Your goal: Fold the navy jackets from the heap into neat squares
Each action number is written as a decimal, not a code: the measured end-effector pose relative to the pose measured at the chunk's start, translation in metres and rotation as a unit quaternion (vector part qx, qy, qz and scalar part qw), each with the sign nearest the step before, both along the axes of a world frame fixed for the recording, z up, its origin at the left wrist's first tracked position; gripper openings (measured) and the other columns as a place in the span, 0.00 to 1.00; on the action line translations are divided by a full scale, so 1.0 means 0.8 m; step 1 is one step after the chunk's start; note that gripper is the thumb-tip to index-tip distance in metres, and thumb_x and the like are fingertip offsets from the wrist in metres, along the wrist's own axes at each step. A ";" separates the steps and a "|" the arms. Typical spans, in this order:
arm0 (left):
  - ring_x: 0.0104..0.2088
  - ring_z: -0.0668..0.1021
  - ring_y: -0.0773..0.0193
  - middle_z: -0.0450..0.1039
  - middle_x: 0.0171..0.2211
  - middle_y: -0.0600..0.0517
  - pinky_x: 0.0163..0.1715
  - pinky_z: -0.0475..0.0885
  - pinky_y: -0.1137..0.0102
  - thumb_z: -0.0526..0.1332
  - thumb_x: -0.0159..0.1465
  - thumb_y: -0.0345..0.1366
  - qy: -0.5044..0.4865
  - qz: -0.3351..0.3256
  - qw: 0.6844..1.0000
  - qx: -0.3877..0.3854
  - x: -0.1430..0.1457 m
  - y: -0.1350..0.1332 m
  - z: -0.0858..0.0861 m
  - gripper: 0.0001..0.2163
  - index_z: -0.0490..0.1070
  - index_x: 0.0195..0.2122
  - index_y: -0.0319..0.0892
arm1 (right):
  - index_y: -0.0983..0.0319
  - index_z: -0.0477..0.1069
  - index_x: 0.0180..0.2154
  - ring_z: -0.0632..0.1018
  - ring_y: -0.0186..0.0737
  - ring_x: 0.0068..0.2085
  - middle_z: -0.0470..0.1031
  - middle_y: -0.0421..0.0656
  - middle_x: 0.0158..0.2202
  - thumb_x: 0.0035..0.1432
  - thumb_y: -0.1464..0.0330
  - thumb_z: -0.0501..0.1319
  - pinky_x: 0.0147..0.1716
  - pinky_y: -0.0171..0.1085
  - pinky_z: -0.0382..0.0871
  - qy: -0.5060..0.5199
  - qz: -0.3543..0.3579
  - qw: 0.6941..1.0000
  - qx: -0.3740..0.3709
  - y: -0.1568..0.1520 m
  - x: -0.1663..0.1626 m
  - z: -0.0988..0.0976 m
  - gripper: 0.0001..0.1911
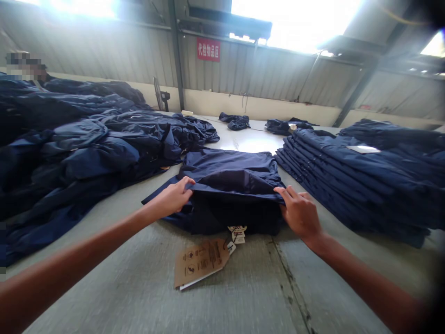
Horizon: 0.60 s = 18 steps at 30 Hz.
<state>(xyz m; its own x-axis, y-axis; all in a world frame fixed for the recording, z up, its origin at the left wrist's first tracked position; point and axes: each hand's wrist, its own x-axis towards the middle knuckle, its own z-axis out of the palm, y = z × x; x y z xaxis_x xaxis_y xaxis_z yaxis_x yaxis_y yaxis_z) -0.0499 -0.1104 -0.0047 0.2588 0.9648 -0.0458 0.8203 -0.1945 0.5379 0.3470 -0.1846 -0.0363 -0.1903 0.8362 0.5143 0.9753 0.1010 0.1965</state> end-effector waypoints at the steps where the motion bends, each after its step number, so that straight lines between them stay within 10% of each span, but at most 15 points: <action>1: 0.19 0.75 0.63 0.76 0.27 0.57 0.24 0.69 0.69 0.52 0.66 0.40 -0.008 -0.030 0.999 -0.011 -0.003 -0.002 0.000 0.24 0.63 0.64 0.46 | 0.59 0.72 0.59 0.77 0.49 0.40 0.78 0.47 0.46 0.63 0.75 0.59 0.47 0.44 0.62 -0.004 -0.003 1.000 0.000 0.000 0.001 -0.002 0.23; 6: 0.27 0.76 0.65 0.77 0.29 0.59 0.29 0.64 0.72 0.59 0.63 0.32 0.110 -0.184 0.974 0.073 -0.019 -0.011 0.031 0.29 0.64 0.67 0.50 | 0.60 0.75 0.58 0.77 0.47 0.38 0.79 0.47 0.44 0.62 0.79 0.58 0.49 0.45 0.63 -0.026 0.016 1.000 0.002 0.002 0.011 -0.011 0.24; 10: 0.44 0.80 0.61 0.80 0.50 0.52 0.40 0.67 0.70 0.62 0.67 0.33 0.194 -0.220 0.940 0.175 -0.024 -0.009 0.054 0.23 0.72 0.63 0.55 | 0.62 0.76 0.56 0.78 0.47 0.39 0.79 0.48 0.43 0.63 0.80 0.56 0.46 0.44 0.66 -0.039 0.075 0.996 -0.021 0.001 0.024 -0.020 0.23; 18: 0.47 0.80 0.61 0.77 0.51 0.49 0.50 0.72 0.67 0.49 0.79 0.42 0.128 -0.283 0.915 0.257 -0.005 -0.008 0.056 0.17 0.75 0.60 0.49 | 0.59 0.71 0.61 0.80 0.52 0.50 0.77 0.51 0.52 0.75 0.57 0.52 0.49 0.48 0.75 0.105 0.197 0.975 -0.003 -0.002 0.036 0.002 0.22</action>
<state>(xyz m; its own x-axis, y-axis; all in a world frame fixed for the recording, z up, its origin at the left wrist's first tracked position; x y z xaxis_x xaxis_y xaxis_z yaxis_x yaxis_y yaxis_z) -0.0537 -0.1166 0.0404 0.7686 0.5899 0.2475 0.5956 -0.8011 0.0599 0.3762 -0.1863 -0.0346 -0.3879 0.7224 0.5724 0.8794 0.4761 -0.0050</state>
